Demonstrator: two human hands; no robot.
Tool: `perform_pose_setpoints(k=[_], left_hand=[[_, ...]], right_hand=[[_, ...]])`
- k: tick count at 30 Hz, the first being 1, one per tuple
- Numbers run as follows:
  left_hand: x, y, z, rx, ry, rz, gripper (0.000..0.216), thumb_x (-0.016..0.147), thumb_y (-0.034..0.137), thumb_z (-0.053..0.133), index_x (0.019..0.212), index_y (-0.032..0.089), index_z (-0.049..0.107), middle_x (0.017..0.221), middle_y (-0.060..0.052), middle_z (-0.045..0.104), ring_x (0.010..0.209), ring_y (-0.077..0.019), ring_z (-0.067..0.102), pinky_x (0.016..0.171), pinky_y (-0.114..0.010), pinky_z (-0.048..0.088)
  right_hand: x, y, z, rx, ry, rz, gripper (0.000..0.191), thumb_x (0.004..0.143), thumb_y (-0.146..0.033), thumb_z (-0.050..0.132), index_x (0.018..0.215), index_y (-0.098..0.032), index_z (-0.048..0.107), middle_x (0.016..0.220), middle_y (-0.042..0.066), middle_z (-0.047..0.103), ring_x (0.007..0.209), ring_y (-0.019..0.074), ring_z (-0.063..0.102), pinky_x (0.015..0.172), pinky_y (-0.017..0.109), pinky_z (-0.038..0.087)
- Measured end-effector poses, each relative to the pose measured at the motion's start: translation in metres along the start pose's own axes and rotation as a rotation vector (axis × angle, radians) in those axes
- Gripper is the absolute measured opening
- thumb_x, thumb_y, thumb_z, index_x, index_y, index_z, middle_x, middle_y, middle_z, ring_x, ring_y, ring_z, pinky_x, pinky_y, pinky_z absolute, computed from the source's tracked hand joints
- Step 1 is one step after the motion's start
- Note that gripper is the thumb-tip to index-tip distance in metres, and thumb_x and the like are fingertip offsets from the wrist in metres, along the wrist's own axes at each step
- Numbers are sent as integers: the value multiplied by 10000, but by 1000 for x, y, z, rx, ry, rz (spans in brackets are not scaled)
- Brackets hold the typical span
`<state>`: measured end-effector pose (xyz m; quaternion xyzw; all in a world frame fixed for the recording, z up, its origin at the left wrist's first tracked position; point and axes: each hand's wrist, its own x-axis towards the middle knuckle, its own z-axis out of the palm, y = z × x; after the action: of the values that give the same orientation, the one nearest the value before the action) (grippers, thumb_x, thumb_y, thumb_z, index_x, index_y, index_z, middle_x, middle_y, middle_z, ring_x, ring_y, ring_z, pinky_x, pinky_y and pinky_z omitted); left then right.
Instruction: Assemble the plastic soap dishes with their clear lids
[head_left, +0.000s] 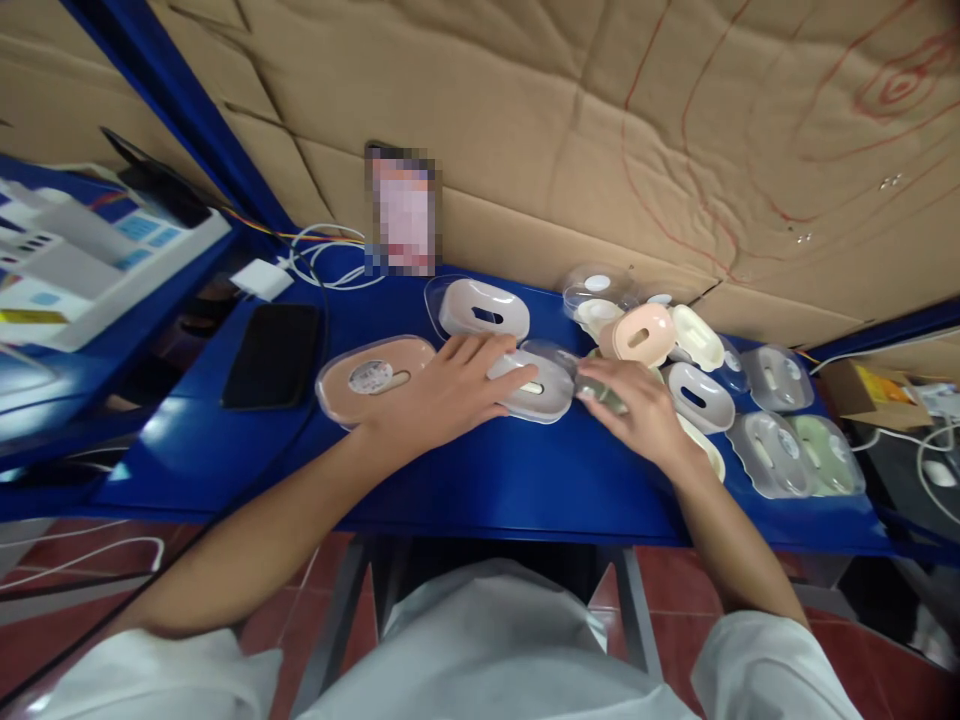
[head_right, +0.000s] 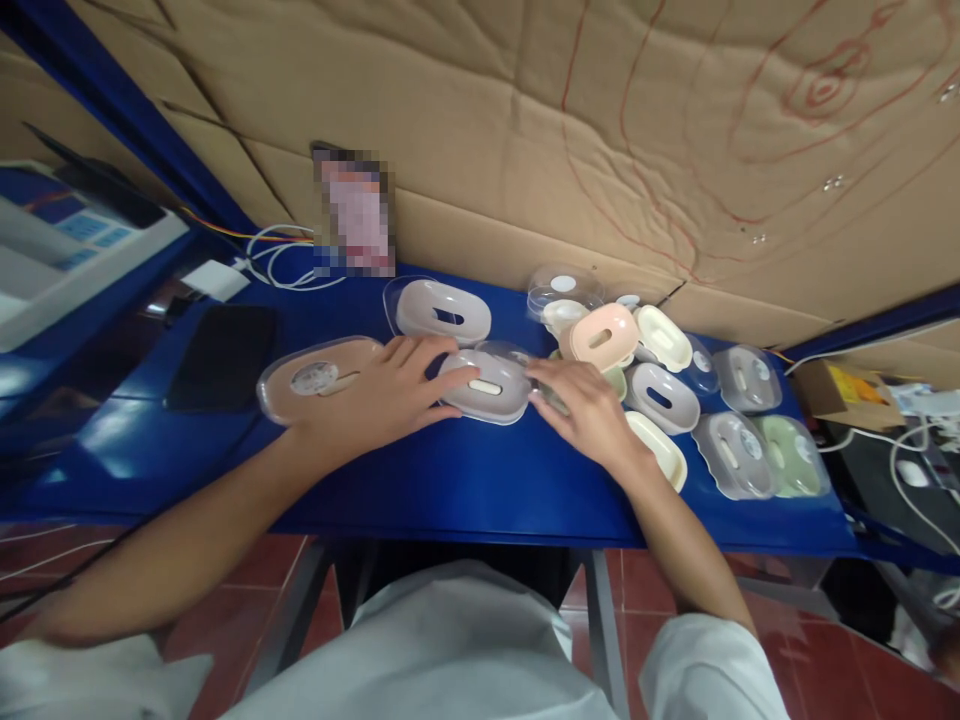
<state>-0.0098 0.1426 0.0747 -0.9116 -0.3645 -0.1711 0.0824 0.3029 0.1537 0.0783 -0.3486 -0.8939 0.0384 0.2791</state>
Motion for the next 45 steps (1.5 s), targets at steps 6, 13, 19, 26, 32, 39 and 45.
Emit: perform_pose_setpoints(k=[6, 13, 19, 26, 32, 39, 45], left_hand=[[-6, -9, 22, -261, -28, -74, 615, 1022, 356, 721, 1578, 231, 490, 1576, -199, 542, 1422, -366, 600, 1093, -487, 579], [-6, -9, 21, -124, -125, -10, 361, 1000, 380, 751, 1265, 170, 626, 1275, -152, 646, 1116, -311, 707, 947, -433, 616], [-4, -8, 19, -154, -93, -48, 411, 978, 374, 775, 1301, 189, 601, 1452, -202, 563, 1296, -374, 644, 1024, -491, 589], [-8, -11, 25, -233, -184, -80, 538, 963, 503, 784, 1327, 182, 550, 1393, -153, 582, 1225, -320, 672, 1006, -433, 590], [-11, -4, 28, -128, -103, -25, 522, 1006, 398, 739, 1441, 187, 542, 1495, -203, 547, 1344, -368, 620, 1063, -454, 567], [-10, -4, 22, -92, -107, -23, 424, 1028, 427, 709, 1353, 186, 584, 1393, -172, 603, 1242, -328, 660, 1005, -407, 567], [-6, 5, 11, 33, -137, -36, 491, 995, 503, 745, 1303, 154, 587, 1349, -179, 614, 1225, -334, 653, 947, -365, 549]], right_hand=[[-16, -2, 30, 172, -195, -16, 362, 1065, -286, 640, 1420, -232, 595, 1538, 167, 642, 1474, 278, 602, 1215, 548, 532], [-17, -13, 47, 34, -249, -49, 533, 1102, -274, 563, 1627, -235, 479, 1664, 168, 528, 1641, 312, 370, 1321, 648, 353], [-14, -6, 53, 4, -242, -117, 549, 1091, -107, 447, 1627, -210, 502, 1673, 135, 528, 1662, 286, 321, 1347, 640, 312], [-16, -4, 54, -63, -251, -164, 554, 1085, -109, 506, 1617, -265, 529, 1623, 113, 590, 1631, 289, 389, 1333, 649, 342], [-26, -1, 55, -162, -132, -231, 707, 1059, -260, 681, 1701, -221, 388, 1620, 145, 585, 1557, 285, 512, 1324, 539, 419], [-25, -3, 58, -134, -126, -189, 622, 1106, -239, 572, 1702, -273, 399, 1592, 89, 622, 1519, 267, 561, 1298, 495, 461], [-19, -8, 55, -88, -191, -47, 597, 1109, -368, 574, 1684, -289, 434, 1732, 106, 444, 1664, 357, 309, 1320, 664, 353]])
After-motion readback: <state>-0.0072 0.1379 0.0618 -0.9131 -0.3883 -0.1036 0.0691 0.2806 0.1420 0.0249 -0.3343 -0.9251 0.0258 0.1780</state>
